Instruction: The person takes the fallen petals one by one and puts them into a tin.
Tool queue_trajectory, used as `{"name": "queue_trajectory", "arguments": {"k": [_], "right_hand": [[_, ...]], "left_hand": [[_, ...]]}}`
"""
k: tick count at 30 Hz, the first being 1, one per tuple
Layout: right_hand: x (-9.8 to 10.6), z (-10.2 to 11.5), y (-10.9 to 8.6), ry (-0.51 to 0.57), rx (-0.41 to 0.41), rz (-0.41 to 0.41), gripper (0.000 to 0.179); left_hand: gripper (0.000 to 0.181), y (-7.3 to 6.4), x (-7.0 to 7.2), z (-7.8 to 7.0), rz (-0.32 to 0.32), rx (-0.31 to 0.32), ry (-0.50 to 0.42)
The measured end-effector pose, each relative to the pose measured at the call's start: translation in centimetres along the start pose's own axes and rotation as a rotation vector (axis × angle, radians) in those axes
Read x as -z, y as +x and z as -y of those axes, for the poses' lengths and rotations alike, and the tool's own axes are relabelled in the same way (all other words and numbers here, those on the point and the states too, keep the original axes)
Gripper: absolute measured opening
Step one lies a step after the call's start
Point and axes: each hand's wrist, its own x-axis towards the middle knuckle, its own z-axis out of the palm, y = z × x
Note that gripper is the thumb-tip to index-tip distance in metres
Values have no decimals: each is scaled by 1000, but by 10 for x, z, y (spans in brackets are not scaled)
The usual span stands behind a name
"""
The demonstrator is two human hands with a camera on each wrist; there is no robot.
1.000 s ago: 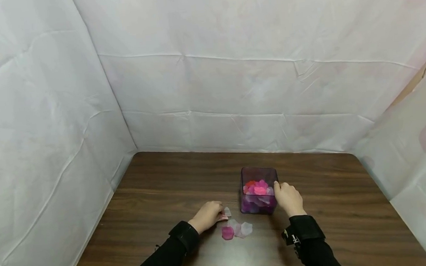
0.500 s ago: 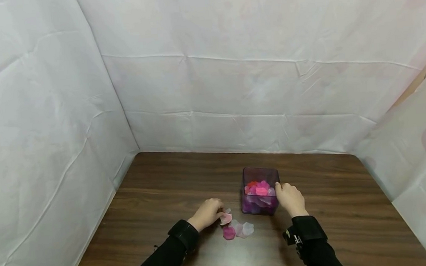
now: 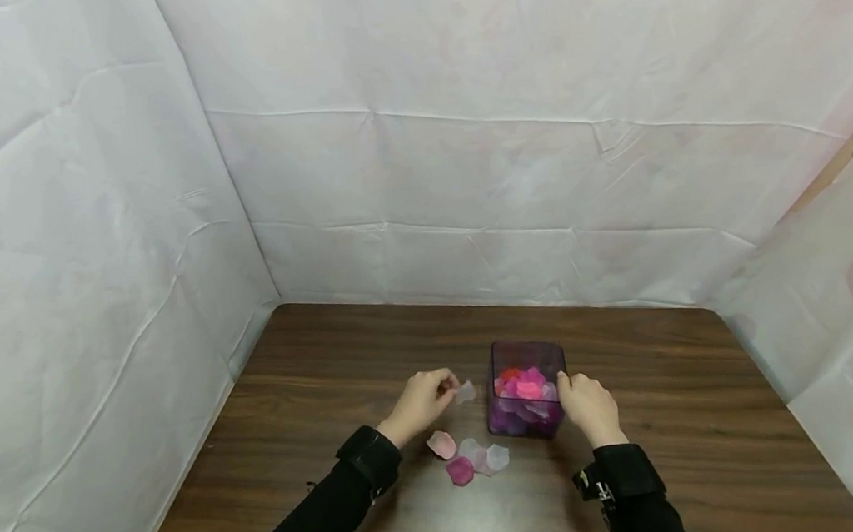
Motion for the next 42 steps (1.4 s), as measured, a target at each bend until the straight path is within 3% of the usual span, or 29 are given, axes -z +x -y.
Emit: {"name": "queue_trajectory", "arguments": {"k": [7, 13, 16, 23, 26, 29, 32, 37, 40, 42], "right_hand": [[-3, 2, -4, 10, -12, -10, 47], [-5, 2, -3, 21, -20, -17, 49], [-6, 2, -1, 24, -24, -17, 50], [-7, 5, 1, 32, -39, 2, 52], [-7, 6, 1, 34, -47, 10, 52], [-7, 6, 1, 34, -55, 10, 53], [-6, 6, 0, 34, -55, 1, 52], [-5, 3, -1, 33, -55, -7, 52], [-4, 1, -2, 29, -53, -8, 51], [-4, 1, -2, 24, -47, -12, 51]], "left_hand": [[4, 36, 25, -48, -141, -97, -118], [4, 61, 30, -85, -130, -225, -103], [5, 70, 22, -93, -53, -275, -6], [15, 81, -6, -93, 268, -349, 334], [22, 84, -10, -92, 369, -344, 392], [28, 85, -8, -92, 416, -332, 391], [29, 84, -1, -91, 371, -332, 373], [30, 74, 18, -83, 206, -316, 338], [26, 61, 26, -68, 130, -250, 289], [23, 49, 26, -51, 119, -185, 259]]}}
